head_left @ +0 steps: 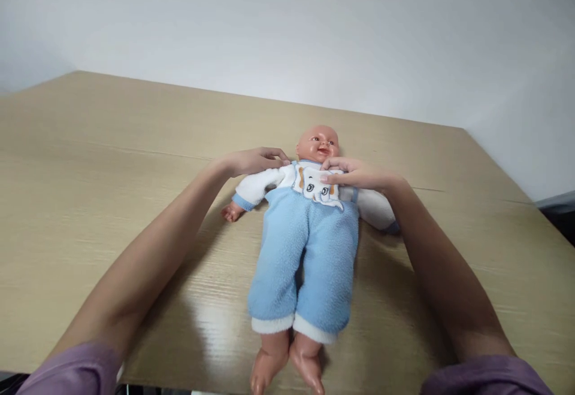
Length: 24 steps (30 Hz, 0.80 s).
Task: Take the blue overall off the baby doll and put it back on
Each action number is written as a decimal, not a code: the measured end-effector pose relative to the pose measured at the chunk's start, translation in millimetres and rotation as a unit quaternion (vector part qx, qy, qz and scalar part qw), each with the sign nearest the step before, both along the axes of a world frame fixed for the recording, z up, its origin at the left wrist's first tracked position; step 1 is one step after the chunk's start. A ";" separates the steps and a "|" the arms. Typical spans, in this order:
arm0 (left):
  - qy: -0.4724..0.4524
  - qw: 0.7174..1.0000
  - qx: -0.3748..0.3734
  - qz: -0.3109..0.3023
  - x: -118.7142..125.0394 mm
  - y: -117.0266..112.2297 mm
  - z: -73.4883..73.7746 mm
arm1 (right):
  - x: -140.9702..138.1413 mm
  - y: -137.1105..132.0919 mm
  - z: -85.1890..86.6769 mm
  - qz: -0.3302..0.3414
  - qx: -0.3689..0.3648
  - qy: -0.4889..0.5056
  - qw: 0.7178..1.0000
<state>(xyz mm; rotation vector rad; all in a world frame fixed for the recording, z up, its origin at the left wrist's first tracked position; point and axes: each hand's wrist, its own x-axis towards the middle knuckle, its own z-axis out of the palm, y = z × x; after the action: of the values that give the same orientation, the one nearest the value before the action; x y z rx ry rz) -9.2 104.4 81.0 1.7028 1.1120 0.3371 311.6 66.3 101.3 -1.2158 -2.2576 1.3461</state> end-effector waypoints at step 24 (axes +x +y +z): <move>0.087 0.866 0.472 -0.138 130.6 -71.3 26.2 | 133.4 -145.2 -98.5 -0.264 0.296 -0.084 0.914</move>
<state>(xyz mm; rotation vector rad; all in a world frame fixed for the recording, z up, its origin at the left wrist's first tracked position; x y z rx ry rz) 121.4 33.1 107.2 2.7726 0.8374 0.6178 444.9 -78.8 2.8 -1.5654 -1.9837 0.3333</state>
